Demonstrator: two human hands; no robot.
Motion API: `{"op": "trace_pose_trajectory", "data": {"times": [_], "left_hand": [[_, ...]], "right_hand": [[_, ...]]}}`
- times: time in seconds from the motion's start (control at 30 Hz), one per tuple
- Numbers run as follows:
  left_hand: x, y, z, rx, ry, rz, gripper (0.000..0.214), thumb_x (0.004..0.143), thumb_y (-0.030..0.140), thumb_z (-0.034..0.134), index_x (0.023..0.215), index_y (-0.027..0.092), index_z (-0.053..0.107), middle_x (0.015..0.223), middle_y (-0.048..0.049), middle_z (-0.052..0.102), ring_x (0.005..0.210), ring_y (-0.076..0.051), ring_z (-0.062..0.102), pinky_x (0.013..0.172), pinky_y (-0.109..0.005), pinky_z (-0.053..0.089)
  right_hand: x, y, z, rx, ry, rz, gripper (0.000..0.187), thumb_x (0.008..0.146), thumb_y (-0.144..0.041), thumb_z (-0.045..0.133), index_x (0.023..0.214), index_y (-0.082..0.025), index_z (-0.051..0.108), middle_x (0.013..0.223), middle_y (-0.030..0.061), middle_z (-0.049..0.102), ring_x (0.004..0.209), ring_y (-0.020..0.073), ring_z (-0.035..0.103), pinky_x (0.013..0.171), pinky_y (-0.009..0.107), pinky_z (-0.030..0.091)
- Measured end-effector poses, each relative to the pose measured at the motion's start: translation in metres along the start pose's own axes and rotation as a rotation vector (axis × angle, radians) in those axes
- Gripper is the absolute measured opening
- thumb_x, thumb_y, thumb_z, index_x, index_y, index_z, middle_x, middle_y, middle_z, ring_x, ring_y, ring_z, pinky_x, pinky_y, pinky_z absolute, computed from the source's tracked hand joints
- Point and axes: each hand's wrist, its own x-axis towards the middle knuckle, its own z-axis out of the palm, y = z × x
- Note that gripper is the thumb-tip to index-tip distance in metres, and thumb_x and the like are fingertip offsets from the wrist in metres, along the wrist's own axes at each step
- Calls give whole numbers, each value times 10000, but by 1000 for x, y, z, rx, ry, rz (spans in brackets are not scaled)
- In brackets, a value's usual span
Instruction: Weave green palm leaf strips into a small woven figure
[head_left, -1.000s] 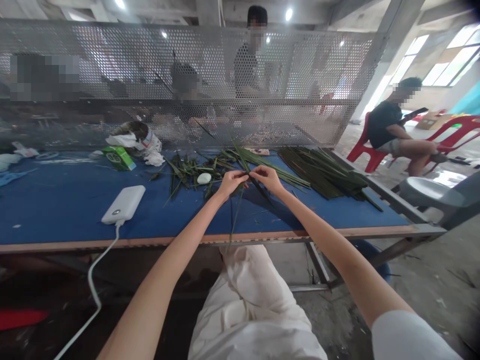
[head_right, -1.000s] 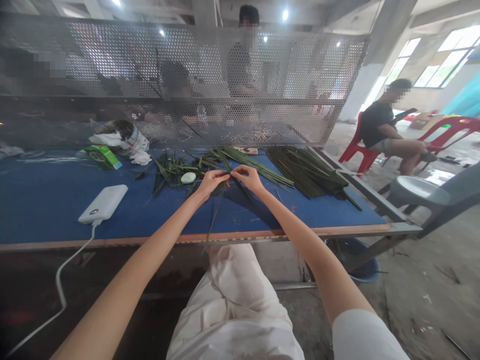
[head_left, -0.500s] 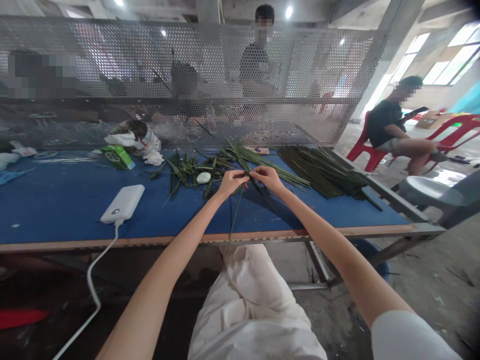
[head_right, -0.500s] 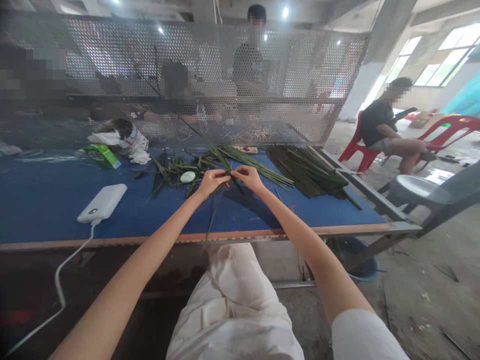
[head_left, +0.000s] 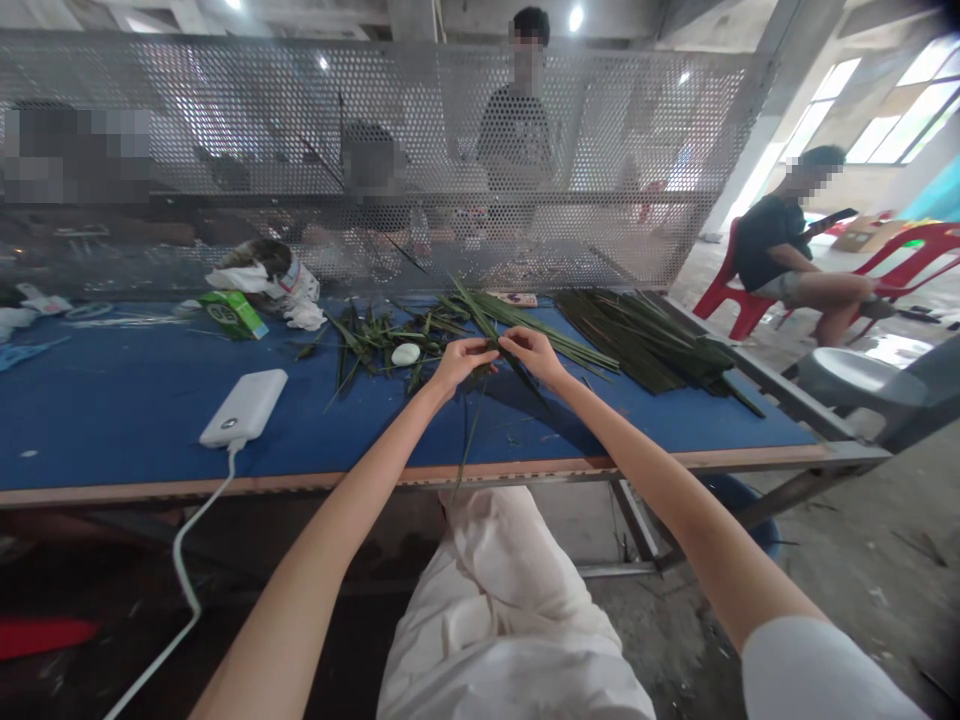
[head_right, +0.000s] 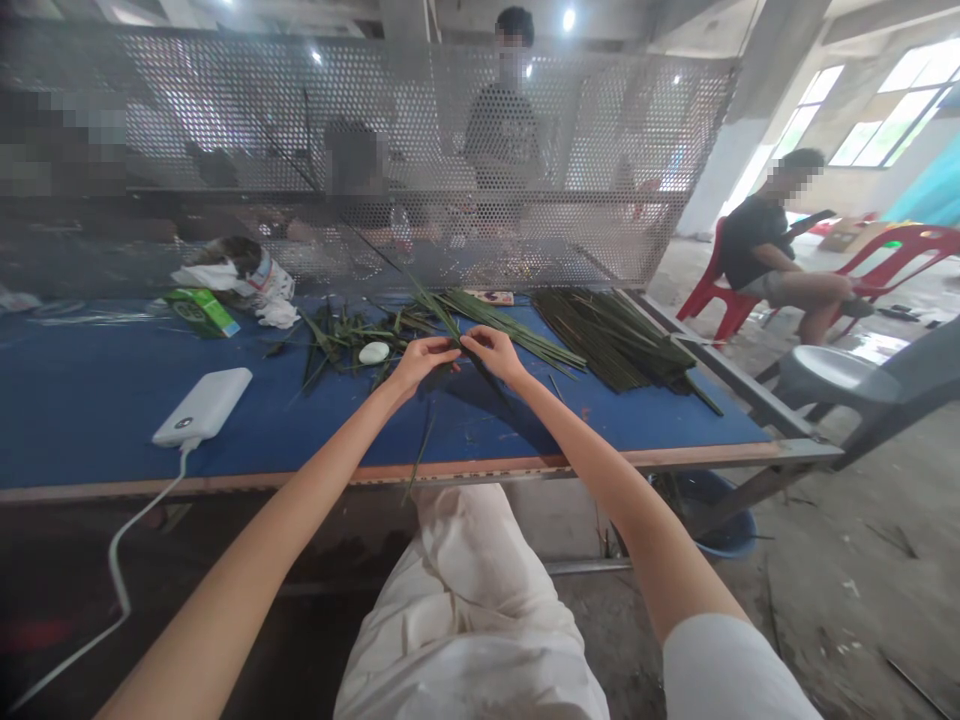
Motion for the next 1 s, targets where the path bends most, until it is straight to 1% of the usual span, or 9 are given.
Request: {"op": "trace_pose_trajectory", "data": {"times": [0.2,0.37,0.47,0.57,0.67,0.73,0.8,0.9,1.0], "left_hand": [[-1,-1,1,0,19,27,326,619,382,812,807,132,718,739,-32,682,595,-141,611,642,-275,499],[-2,0,2,-2,52,47,349,622,434,809,747,121,715,711,-40,687,614,-151,618,648,-276,504],[0,-2,0,-8,47,36,353,605,430,818,722,117,707,696,-42,685,604,-155,619,643,-282,504],[2,-4,-2,-10,12,17,342,619,422,810,736,117,710,693,-44,684,609,-157,625,643,-280,504],[3,-4,-3,-28,-14,-2,328,642,415,796,749,116,714,706,-49,689,611,-150,624,646,-272,502],[4,-3,-4,-56,-20,-18,322,657,410,788,765,115,716,758,-60,703,611,-140,623,644,-265,499],[4,-3,-5,-82,-17,-35,316,670,403,779,788,117,719,787,-66,710,615,-134,622,643,-258,496],[5,-3,-5,-104,-6,-63,304,672,392,775,790,118,717,717,-53,695,594,-133,613,623,-254,487],[5,-3,-5,-92,-5,-60,274,662,376,779,728,120,705,629,-33,662,564,-135,603,600,-251,475]], "right_hand": [[2,4,2,-56,41,-70,334,791,-500,604,759,-169,565,715,9,558,699,139,516,710,270,442],[4,5,2,-62,27,-51,365,768,-530,621,738,-169,581,703,16,576,691,145,518,688,278,433],[4,5,2,-14,23,-8,390,737,-549,654,705,-168,579,679,8,565,652,130,498,639,263,413],[2,3,2,40,20,80,426,703,-580,685,693,-168,573,649,-4,552,598,109,463,570,242,377],[-1,1,1,74,14,160,461,698,-617,684,704,-169,575,662,0,574,596,104,477,546,225,376],[-2,-1,1,121,16,192,469,742,-640,635,737,-174,586,710,10,603,644,113,528,575,219,409],[-3,-2,1,167,7,203,452,766,-630,617,827,-182,628,787,22,642,726,132,577,626,225,444],[-2,-2,1,174,-23,171,469,711,-572,700,970,-181,686,892,45,682,804,159,601,677,250,466],[-2,1,2,135,-4,141,474,677,-539,728,957,-156,720,896,61,692,786,167,593,665,262,461]]}}
